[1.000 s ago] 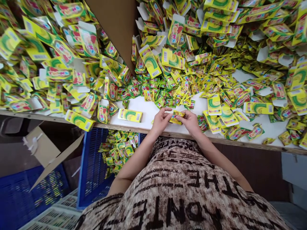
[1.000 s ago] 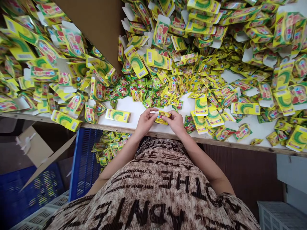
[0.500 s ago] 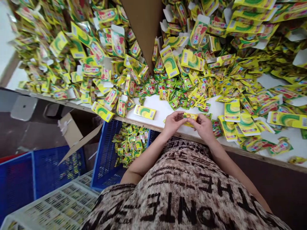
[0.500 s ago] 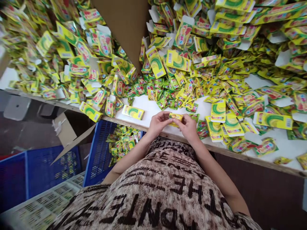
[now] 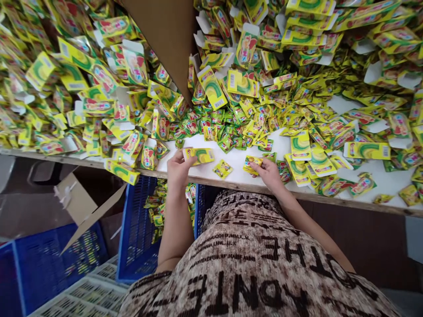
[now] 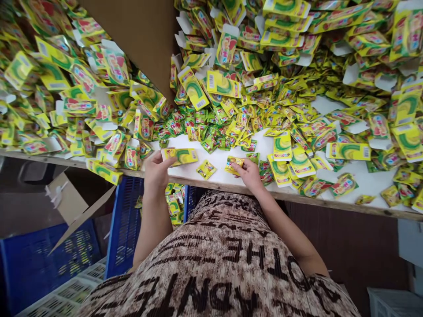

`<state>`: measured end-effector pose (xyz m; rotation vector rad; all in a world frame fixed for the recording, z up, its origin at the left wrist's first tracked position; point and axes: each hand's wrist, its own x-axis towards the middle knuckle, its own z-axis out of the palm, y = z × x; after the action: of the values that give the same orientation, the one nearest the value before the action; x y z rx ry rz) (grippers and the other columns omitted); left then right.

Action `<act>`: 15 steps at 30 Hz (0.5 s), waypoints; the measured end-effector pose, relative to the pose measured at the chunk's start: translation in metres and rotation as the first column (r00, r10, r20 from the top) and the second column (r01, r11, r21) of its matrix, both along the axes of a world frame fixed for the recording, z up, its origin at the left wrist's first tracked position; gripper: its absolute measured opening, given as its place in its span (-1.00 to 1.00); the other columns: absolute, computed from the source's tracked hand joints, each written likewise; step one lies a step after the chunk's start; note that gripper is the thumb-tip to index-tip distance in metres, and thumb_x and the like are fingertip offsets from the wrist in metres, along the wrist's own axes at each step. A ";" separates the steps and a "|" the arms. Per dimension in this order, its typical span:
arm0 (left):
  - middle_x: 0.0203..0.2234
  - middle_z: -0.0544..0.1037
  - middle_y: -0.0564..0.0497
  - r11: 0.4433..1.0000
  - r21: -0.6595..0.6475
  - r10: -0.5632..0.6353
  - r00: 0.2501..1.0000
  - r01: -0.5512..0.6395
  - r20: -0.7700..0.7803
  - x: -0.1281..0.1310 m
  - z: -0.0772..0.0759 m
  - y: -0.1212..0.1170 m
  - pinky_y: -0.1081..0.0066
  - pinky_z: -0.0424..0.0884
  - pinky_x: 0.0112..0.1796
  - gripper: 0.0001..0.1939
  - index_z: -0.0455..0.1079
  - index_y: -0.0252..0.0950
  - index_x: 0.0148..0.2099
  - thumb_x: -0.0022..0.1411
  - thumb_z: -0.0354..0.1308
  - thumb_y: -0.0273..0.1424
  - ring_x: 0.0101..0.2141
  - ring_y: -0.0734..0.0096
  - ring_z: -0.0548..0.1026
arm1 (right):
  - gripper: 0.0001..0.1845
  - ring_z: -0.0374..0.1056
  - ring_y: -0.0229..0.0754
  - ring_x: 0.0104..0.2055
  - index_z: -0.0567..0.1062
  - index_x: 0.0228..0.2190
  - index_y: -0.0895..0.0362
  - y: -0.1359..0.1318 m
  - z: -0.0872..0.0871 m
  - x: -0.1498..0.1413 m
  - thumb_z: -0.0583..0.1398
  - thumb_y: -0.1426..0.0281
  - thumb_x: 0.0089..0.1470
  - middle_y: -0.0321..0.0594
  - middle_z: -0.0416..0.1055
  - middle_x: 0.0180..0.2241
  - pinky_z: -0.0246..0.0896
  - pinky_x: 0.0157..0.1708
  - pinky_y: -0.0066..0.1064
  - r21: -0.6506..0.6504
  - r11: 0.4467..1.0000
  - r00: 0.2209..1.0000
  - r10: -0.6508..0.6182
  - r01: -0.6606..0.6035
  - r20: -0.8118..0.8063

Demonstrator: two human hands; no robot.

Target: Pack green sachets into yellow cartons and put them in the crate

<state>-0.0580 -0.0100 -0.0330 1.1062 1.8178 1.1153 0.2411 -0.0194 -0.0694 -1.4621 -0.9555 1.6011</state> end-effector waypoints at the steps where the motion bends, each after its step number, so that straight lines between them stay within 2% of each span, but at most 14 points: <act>1: -0.33 0.52 -0.02 1.000 0.015 -0.028 0.990 0.026 0.140 0.020 0.003 0.002 0.21 0.41 -0.17 -0.69 0.42 -0.32 -0.28 0.05 0.23 -0.16 -0.23 0.24 0.48 | -0.53 0.44 -0.24 -0.44 0.48 -0.34 0.17 0.000 0.001 0.001 0.36 0.06 -0.14 -0.25 0.52 -0.41 0.41 -0.58 -0.46 0.024 1.000 1.000 -0.015 0.015 0.008; 3: -0.37 0.54 -0.04 0.993 0.032 -0.119 0.928 0.115 0.352 0.063 0.009 0.006 0.29 0.42 -0.26 -0.67 0.46 -0.33 -0.29 0.10 0.15 -0.14 -0.32 0.30 0.50 | -0.57 0.41 -0.26 -0.47 0.48 -0.34 0.16 0.000 0.006 0.006 0.35 0.08 -0.10 -0.27 0.51 -0.43 0.31 -0.63 -0.50 0.085 0.994 0.996 -0.077 0.074 0.032; 5: -0.43 0.51 -0.02 0.971 0.051 -0.231 0.856 0.235 0.462 0.103 0.010 0.008 0.34 0.39 -0.31 -0.68 0.44 -0.32 -0.35 0.12 0.16 -0.13 -0.37 0.34 0.49 | -0.61 0.37 -0.29 -0.51 0.49 -0.31 0.15 0.001 0.016 0.013 0.32 0.10 -0.05 -0.29 0.49 -0.45 0.21 -0.66 -0.52 0.169 0.971 0.981 -0.180 0.166 0.069; 7: -0.45 0.45 0.04 0.928 0.059 -0.364 0.861 0.368 0.357 0.137 0.004 0.008 0.41 0.35 -0.37 -0.70 0.37 -0.29 -0.35 0.05 0.27 -0.15 -0.43 0.42 0.43 | -0.65 0.36 -0.29 -0.50 0.49 -0.28 0.13 0.003 0.031 0.022 0.30 0.12 0.02 -0.31 0.48 -0.43 0.22 -0.61 -0.50 0.287 0.919 0.943 -0.313 0.271 0.111; 9: -0.41 0.41 0.08 0.876 0.068 -0.482 0.868 0.477 0.123 0.161 -0.005 0.007 0.42 0.33 -0.37 -0.65 0.30 -0.26 -0.33 -0.06 0.39 -0.25 -0.42 0.44 0.39 | -0.70 0.38 -0.26 -0.42 0.50 -0.26 0.11 0.005 0.047 0.030 0.27 0.15 0.08 -0.29 0.49 -0.38 0.31 -0.46 -0.44 0.429 0.846 0.894 -0.417 0.316 0.165; 11: -0.34 0.40 0.05 0.847 0.078 -0.521 0.850 0.526 -0.079 0.175 -0.015 0.004 0.39 0.36 -0.31 -0.60 0.27 -0.24 -0.27 -0.10 0.41 -0.32 -0.35 0.41 0.40 | -0.74 0.41 -0.22 -0.33 0.51 -0.22 0.09 0.007 0.058 0.036 0.25 0.19 0.11 -0.26 0.51 -0.31 0.34 -0.33 -0.39 0.559 0.798 0.871 -0.422 0.225 0.252; 13: -0.24 0.41 0.00 0.839 0.089 -0.519 0.839 0.537 -0.165 0.182 -0.021 0.000 0.34 0.40 -0.23 -0.53 0.25 -0.24 -0.12 -0.05 0.39 -0.35 -0.27 0.36 0.43 | -0.76 0.41 -0.18 -0.27 0.52 -0.19 0.09 0.011 0.061 0.041 0.24 0.23 0.14 -0.21 0.51 -0.27 0.32 -0.26 -0.35 0.624 0.782 0.863 -0.314 -0.002 0.396; 15: -0.11 0.41 -0.07 0.837 0.109 -0.510 0.837 0.536 -0.198 0.184 -0.025 -0.004 0.28 0.42 -0.16 -0.40 0.17 -0.23 0.05 0.00 0.36 -0.36 -0.17 0.29 0.46 | -0.80 0.40 -0.15 -0.25 0.53 -0.23 0.10 0.013 0.060 0.046 0.21 0.26 0.17 -0.18 0.49 -0.29 0.30 -0.23 -0.33 0.597 0.765 0.810 -0.179 -0.242 0.558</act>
<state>0.1260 -0.0140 -0.0580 1.7098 1.4118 0.8619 0.2868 -0.0061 -0.0091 -1.4248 -1.6968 0.6526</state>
